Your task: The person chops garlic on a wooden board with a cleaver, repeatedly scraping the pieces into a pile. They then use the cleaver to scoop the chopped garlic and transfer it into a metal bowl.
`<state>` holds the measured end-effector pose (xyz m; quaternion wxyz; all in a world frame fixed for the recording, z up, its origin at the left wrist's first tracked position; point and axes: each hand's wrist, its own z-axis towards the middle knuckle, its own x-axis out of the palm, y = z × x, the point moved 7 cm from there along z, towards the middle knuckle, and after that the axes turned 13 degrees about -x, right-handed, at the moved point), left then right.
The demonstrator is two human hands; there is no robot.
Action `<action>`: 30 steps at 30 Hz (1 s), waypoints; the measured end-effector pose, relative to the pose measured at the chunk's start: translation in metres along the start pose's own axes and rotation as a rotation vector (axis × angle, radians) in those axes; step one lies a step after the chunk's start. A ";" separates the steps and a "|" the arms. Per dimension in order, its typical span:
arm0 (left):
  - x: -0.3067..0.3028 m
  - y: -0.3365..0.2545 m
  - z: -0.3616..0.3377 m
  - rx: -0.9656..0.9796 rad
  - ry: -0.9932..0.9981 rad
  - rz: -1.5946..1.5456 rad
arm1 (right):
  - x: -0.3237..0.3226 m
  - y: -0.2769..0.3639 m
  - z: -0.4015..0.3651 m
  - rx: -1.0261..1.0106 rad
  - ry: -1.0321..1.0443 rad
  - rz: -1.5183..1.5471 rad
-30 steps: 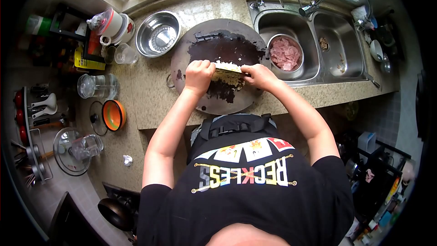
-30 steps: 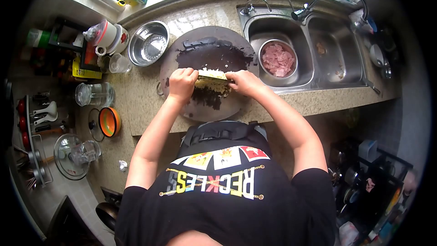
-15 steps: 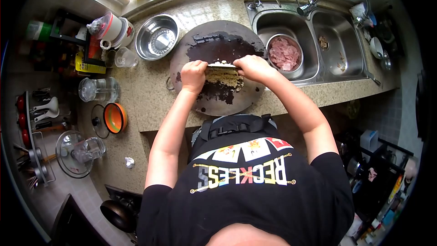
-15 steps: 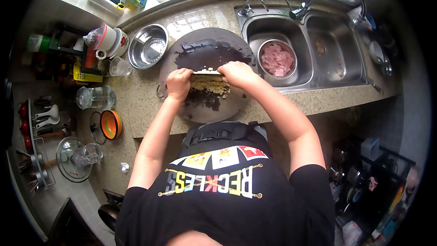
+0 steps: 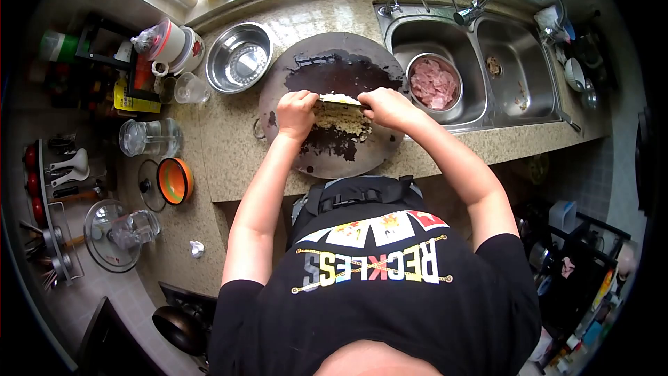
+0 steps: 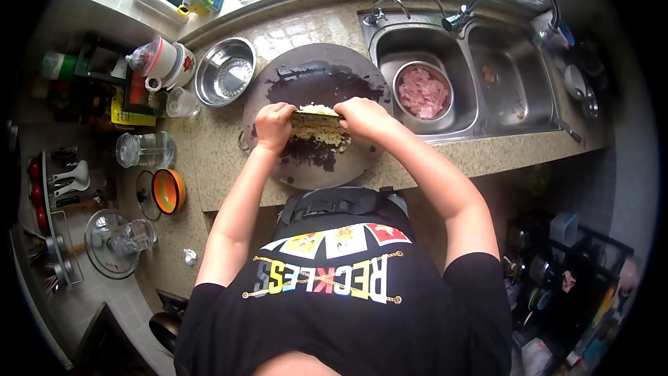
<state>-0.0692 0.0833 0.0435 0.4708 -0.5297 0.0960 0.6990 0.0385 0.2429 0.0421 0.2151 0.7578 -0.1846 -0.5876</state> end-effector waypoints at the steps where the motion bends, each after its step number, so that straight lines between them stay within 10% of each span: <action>1: 0.001 0.002 0.001 0.002 0.001 -0.001 | -0.007 0.006 0.002 -0.035 0.022 -0.028; 30: -0.003 -0.023 0.010 -0.002 0.002 0.148 | -0.001 -0.035 0.012 -0.093 -0.085 0.046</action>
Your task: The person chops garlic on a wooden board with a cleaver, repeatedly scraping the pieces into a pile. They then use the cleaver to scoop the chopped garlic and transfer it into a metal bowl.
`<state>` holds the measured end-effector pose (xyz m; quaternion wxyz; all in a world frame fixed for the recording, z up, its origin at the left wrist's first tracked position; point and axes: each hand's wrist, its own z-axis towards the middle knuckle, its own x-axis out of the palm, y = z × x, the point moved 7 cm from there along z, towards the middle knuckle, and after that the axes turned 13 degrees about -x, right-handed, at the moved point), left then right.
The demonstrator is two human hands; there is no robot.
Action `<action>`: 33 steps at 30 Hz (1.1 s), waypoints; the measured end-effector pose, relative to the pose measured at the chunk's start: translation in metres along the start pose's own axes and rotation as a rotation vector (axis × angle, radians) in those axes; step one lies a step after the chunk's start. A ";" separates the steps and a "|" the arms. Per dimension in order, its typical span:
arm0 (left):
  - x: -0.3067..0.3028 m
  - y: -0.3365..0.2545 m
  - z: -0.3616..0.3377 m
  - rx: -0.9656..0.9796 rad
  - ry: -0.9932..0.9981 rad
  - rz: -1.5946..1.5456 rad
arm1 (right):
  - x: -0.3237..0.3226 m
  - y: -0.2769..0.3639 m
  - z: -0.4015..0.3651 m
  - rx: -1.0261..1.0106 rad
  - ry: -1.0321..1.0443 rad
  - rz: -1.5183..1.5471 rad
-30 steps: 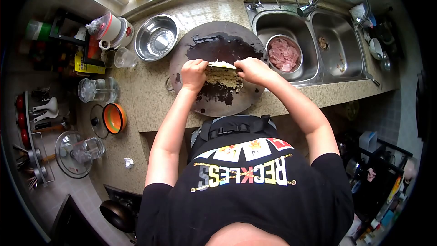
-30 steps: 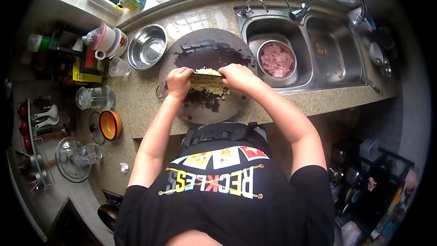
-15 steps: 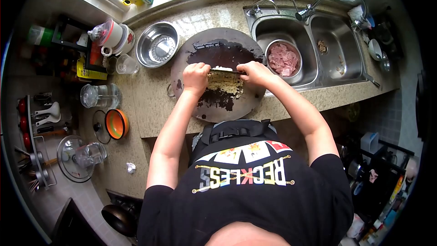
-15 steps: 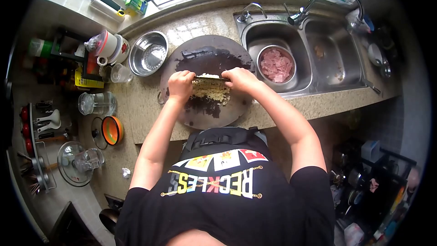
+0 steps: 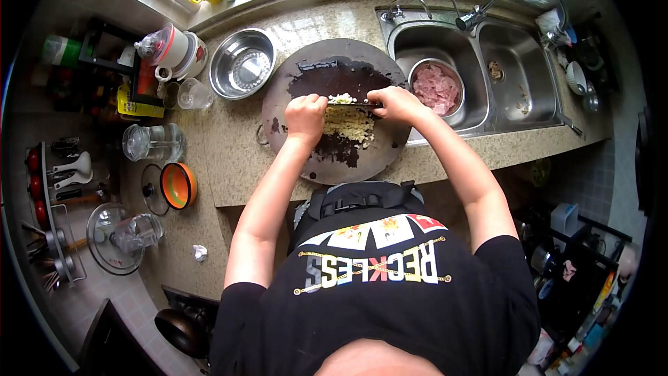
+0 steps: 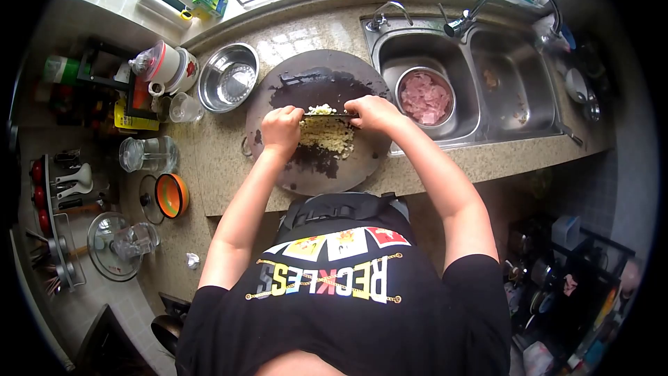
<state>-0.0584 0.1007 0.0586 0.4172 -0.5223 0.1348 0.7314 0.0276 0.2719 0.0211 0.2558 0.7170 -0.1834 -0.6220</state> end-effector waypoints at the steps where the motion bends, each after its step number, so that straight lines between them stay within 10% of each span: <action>1: 0.005 0.004 -0.004 0.002 0.002 -0.001 | -0.004 0.006 0.001 -0.009 0.018 -0.005; 33: -0.011 0.000 0.003 0.104 -0.021 -0.046 | 0.013 -0.002 -0.008 -0.016 -0.037 0.053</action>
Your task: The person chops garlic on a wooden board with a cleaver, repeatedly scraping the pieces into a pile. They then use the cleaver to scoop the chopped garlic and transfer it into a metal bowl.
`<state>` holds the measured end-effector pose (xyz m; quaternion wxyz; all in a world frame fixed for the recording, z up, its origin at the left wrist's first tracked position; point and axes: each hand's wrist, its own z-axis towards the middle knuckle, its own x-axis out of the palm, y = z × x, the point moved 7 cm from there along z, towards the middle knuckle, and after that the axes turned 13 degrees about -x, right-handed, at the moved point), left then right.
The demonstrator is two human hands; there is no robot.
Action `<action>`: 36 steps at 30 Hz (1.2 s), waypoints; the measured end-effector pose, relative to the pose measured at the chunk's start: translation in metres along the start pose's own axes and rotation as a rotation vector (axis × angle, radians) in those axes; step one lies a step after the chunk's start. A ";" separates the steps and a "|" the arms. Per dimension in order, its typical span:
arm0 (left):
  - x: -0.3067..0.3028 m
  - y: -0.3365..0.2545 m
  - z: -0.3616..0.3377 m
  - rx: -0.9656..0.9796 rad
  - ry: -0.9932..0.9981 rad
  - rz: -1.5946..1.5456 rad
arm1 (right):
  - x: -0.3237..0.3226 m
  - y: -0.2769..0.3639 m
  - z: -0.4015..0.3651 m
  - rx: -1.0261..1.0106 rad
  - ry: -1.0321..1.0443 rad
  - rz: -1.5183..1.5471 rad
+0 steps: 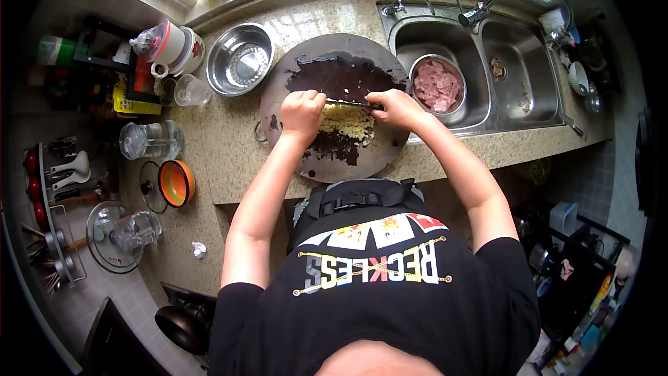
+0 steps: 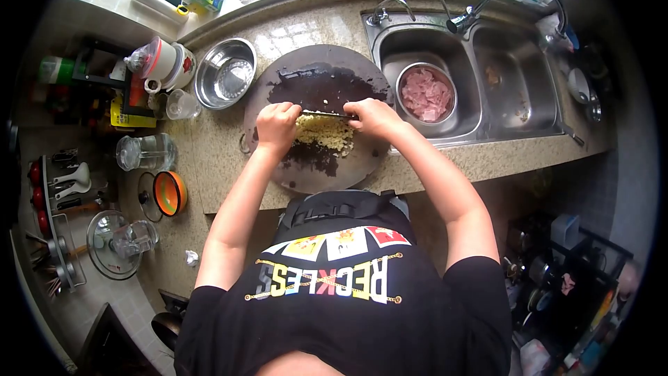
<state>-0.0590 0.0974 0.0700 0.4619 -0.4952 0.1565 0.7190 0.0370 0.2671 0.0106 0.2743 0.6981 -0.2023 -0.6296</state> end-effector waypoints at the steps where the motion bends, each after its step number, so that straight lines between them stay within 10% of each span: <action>1: 0.003 0.002 -0.003 -0.021 0.028 0.010 | 0.000 0.001 0.000 -0.010 0.001 0.017; 36: -0.002 0.004 -0.030 -0.023 -0.012 -0.058 | 0.023 0.033 -0.023 0.064 0.015 -0.100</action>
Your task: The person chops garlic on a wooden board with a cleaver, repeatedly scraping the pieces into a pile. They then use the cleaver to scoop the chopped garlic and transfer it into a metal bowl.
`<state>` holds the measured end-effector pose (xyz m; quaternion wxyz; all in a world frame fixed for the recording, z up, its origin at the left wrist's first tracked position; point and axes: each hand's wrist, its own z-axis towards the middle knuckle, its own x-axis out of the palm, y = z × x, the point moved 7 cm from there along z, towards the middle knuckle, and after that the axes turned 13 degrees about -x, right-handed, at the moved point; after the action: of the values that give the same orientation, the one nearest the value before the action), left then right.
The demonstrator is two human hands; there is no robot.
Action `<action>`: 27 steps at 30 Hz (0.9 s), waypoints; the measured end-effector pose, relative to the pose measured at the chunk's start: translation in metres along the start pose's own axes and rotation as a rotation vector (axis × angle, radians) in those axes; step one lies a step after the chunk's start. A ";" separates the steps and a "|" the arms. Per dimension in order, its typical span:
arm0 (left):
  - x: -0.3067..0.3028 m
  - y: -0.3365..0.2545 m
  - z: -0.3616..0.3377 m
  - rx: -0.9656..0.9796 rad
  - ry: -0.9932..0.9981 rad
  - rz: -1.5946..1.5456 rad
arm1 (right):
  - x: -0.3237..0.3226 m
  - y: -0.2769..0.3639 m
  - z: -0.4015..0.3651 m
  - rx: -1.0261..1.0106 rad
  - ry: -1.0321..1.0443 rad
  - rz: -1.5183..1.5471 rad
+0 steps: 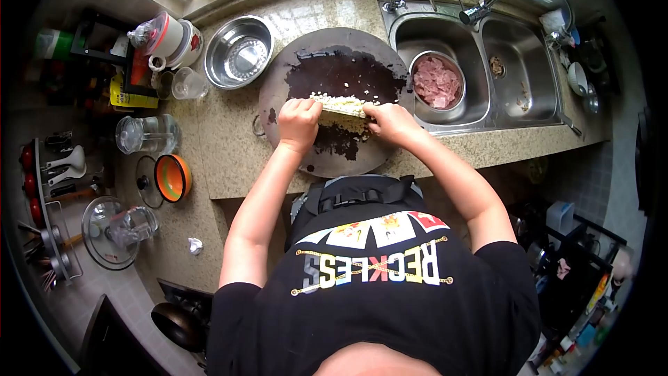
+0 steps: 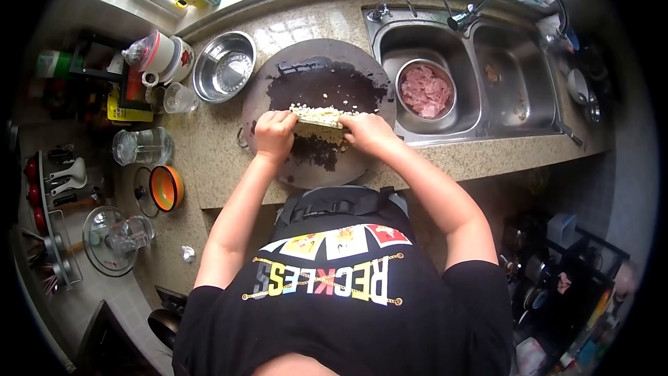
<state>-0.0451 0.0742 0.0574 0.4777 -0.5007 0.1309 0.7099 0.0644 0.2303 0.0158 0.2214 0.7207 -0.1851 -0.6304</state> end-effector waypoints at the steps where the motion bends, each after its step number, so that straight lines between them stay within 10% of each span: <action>1: -0.002 -0.003 -0.001 0.001 0.004 -0.001 | 0.000 -0.001 -0.002 -0.012 -0.016 0.031; 27: -0.014 -0.010 -0.019 -0.010 -0.003 0.005 | 0.001 0.004 -0.004 -0.053 0.004 0.123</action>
<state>-0.0252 0.0584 0.0631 0.4736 -0.5015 0.1281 0.7126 0.0685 0.2265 0.0180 0.2790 0.7032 -0.2116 -0.6187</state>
